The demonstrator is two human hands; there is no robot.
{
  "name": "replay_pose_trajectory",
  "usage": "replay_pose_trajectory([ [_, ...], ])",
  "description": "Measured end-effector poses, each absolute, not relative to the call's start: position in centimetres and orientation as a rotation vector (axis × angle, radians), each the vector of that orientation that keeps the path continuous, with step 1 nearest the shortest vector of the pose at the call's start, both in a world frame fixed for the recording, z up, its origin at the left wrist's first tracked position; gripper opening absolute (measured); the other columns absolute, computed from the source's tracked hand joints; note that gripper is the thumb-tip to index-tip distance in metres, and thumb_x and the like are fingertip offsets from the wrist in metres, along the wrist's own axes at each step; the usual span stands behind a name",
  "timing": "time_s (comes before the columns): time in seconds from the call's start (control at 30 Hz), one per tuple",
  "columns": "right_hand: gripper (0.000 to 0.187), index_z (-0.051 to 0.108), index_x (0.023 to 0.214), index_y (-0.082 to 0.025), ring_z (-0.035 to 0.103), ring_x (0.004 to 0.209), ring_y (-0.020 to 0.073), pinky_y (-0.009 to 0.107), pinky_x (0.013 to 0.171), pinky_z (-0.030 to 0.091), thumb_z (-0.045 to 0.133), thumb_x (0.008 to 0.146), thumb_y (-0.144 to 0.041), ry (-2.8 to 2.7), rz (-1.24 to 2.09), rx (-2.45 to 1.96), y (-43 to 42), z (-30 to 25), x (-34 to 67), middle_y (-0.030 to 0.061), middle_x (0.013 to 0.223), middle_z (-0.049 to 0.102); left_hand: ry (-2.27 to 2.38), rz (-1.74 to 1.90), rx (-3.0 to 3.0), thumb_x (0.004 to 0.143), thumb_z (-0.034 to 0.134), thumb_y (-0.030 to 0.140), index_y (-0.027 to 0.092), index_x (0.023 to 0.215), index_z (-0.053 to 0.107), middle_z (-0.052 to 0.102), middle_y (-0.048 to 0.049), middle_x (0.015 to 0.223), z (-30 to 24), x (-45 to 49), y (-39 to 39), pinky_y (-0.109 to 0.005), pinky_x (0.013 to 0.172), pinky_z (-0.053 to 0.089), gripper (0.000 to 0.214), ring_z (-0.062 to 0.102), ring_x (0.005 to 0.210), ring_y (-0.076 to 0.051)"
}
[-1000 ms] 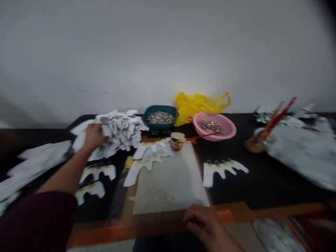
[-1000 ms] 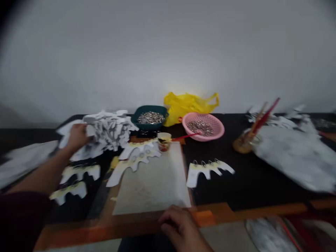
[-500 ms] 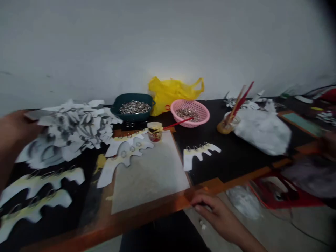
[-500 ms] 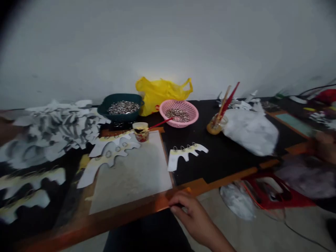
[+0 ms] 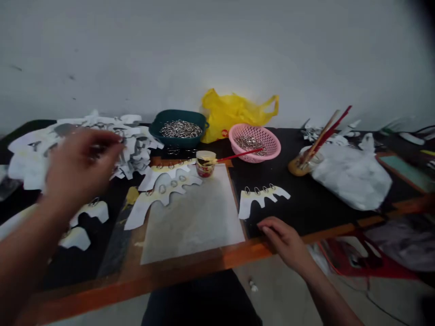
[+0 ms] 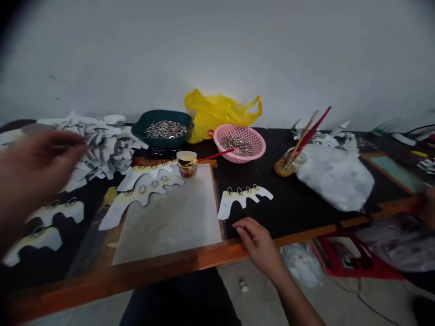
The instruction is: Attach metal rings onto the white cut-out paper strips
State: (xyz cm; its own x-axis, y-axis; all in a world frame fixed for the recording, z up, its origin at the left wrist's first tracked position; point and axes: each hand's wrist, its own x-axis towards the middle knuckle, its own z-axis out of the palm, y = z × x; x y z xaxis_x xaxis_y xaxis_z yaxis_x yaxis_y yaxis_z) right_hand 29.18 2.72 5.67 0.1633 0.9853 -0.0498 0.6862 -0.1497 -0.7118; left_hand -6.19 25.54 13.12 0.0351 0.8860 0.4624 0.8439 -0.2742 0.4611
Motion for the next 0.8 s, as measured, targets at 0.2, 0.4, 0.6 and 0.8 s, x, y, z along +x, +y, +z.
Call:
replay_pose_trajectory([
  [0.2,0.030,0.059,0.105,-0.022,0.064,0.076,0.0169,0.026,0.068,0.052,0.041,0.087,-0.038,-1.738,0.744,-1.785,2.4,2.4,26.5,0.0047,0.084,0.067,0.899,0.586,2.304,0.082,0.044,0.016,0.021,0.092,0.061,0.062,-0.0060,0.089,6.1,1.4,10.3,-0.026,0.075,0.047,0.021,0.058,0.085,-0.016],
  [0.4,0.026,0.062,0.098,-0.027,0.064,0.091,0.0215,0.028,0.073,0.054,0.052,0.079,-0.042,-1.908,0.603,-1.559,2.5,-2.3,26.4,0.0040,0.104,0.066,1.984,0.950,2.043,0.083,0.044,0.021,0.018,0.100,0.057,0.055,-0.0117,0.110,2.3,-9.7,8.6,-0.033,0.092,0.041,0.022,0.050,0.106,-0.020],
  [0.6,0.025,0.060,0.101,-0.026,0.062,0.092,0.0207,0.030,0.078,0.052,0.046,0.084,-0.037,-1.958,0.914,-1.509,4.1,1.3,18.2,0.0048,0.102,0.066,2.860,0.669,1.388,0.081,0.041,0.025,0.003,0.114,0.049,0.040,-0.0295,0.123,3.7,-24.7,11.5,-0.058,0.090,0.030,0.040,0.034,0.119,-0.042],
  [0.8,0.027,0.054,0.109,-0.016,0.054,0.103,0.0217,0.035,0.090,0.042,0.045,0.083,-0.016,-2.179,0.986,-1.287,11.1,5.4,1.7,0.0127,0.110,0.057,2.748,0.485,1.316,0.069,0.056,0.035,0.013,0.092,0.060,0.054,-0.0214,0.105,2.9,-29.2,13.1,-0.050,0.080,0.038,0.032,0.046,0.105,-0.042],
])
